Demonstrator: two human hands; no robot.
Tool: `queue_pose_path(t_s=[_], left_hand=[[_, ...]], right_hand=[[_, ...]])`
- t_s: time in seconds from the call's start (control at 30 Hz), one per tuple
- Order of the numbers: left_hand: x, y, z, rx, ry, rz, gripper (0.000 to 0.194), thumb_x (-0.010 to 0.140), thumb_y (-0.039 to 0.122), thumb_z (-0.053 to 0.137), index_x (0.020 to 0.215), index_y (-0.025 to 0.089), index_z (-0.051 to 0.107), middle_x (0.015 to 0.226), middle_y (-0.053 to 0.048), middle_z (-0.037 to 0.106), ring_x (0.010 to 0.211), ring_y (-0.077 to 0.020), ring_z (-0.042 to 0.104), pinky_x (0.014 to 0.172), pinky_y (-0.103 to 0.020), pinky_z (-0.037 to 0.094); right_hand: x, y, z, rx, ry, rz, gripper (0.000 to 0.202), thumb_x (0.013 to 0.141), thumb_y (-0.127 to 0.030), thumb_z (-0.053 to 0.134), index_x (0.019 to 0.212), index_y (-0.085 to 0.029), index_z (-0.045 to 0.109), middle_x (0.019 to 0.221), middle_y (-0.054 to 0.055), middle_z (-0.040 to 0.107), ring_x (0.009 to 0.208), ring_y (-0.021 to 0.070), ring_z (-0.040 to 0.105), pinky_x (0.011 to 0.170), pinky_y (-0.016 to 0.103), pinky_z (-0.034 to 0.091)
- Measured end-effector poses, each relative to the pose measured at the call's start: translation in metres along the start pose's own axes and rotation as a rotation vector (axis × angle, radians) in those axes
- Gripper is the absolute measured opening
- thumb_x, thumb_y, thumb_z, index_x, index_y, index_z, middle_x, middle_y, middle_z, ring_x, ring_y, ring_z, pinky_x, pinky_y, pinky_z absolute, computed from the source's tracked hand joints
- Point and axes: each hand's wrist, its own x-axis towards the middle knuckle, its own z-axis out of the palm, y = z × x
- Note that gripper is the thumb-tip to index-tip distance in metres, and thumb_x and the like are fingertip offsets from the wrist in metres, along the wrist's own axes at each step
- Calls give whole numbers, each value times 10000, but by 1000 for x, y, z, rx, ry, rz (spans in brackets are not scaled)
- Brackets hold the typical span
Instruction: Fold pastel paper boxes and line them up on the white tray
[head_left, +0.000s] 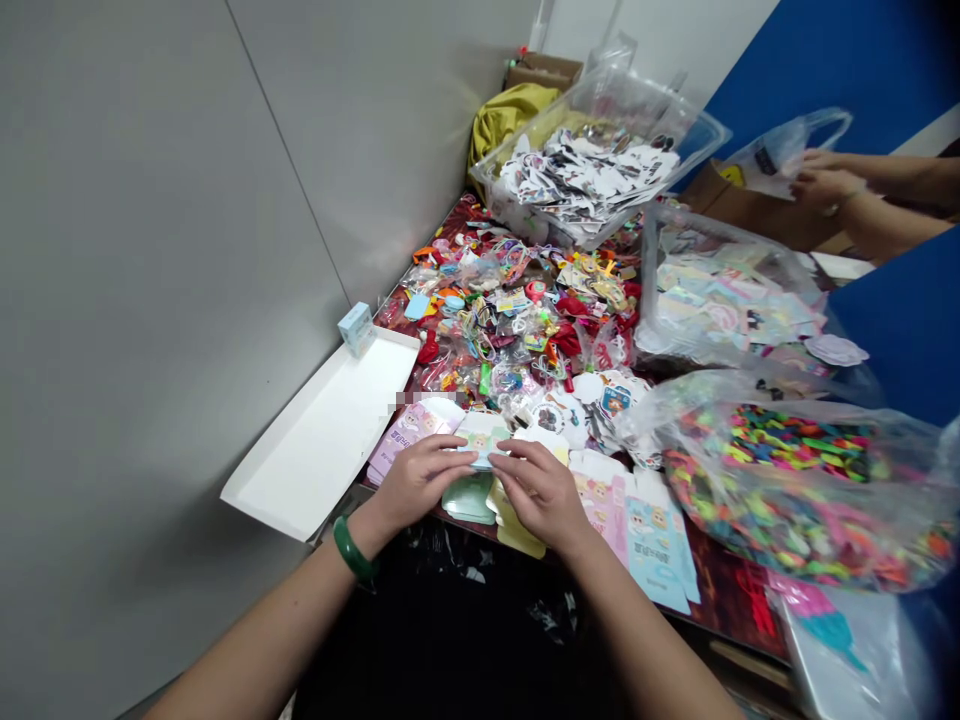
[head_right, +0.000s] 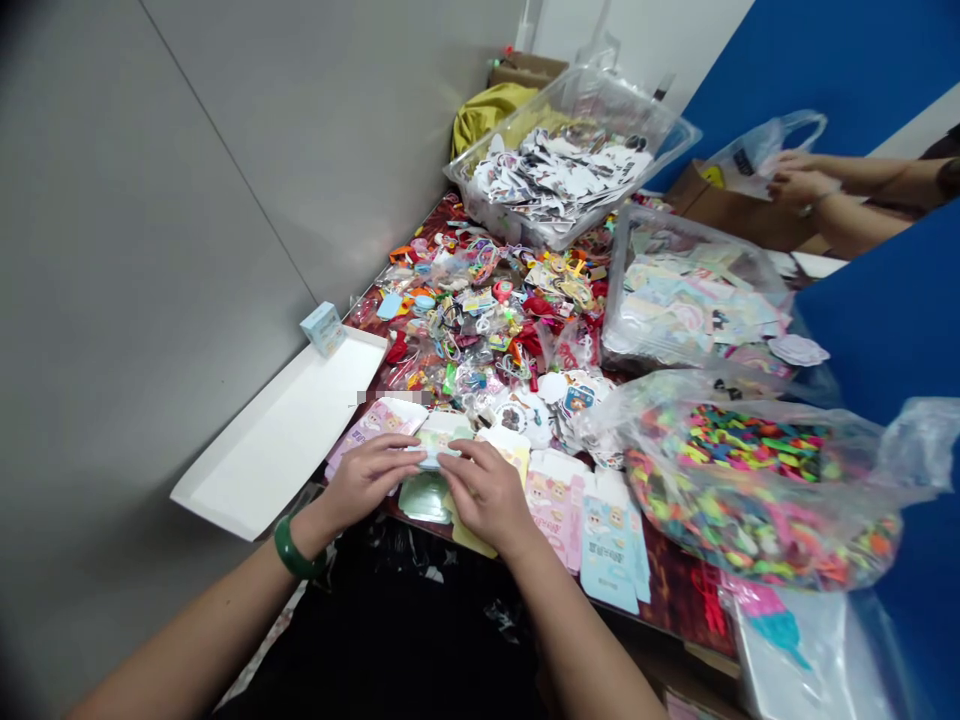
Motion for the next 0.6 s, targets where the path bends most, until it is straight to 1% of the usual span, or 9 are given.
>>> queue_pose_path(t_s=[0.13, 0.27, 0.37, 0.47, 0.53, 0.6], left_hand=[[-10, -8, 1, 119, -8, 109, 258, 862, 234, 571, 1098, 256, 672, 1153, -95, 635, 1035, -196, 603, 876, -354, 523], [-15, -14, 5, 159, -4, 145, 297, 878, 176, 514, 1113, 283, 661, 1158, -89, 631, 1042, -194, 589, 866, -365, 519], [-15, -12, 11, 118, 17, 104, 278, 878, 177, 508, 1070, 280, 682, 1141, -83, 643, 1028, -195, 600, 868, -369, 517], [-10, -1, 11, 24, 66, 25, 237, 863, 210, 559, 1061, 249, 682, 1063, -79, 674, 989, -198, 617, 875, -367, 512], [0, 7, 2, -26, 112, -27, 250, 838, 235, 607, 1080, 235, 667, 1024, -71, 687, 960, -202, 621, 858, -358, 512], [14, 11, -14, 0, 194, -78, 291, 813, 256, 641, 1103, 233, 652, 998, -65, 686, 889, -197, 618, 788, -338, 518]], right_hand=[[-9, 4, -1, -93, -29, -109, 298, 827, -159, 557, 1107, -222, 637, 1087, 113, 641, 925, 208, 591, 751, 367, 526], [-16, 8, 4, -155, -58, -147, 380, 829, -120, 516, 1179, -240, 602, 1166, 118, 614, 958, 215, 585, 769, 382, 526], [-19, 9, 7, -145, -46, -140, 400, 830, -113, 501, 1194, -254, 592, 1147, 113, 620, 974, 218, 589, 785, 393, 530], [-18, 6, 4, -119, 0, -114, 452, 821, -124, 541, 1253, -257, 543, 1200, 123, 583, 1027, 236, 578, 804, 401, 529], [-16, 4, -4, -102, 69, -76, 495, 815, -120, 558, 1290, -250, 506, 1227, 131, 558, 1052, 243, 572, 813, 394, 529], [-14, 4, -16, -111, 189, -18, 476, 811, -113, 564, 1266, -246, 525, 1191, 123, 574, 1036, 239, 582, 831, 390, 519]])
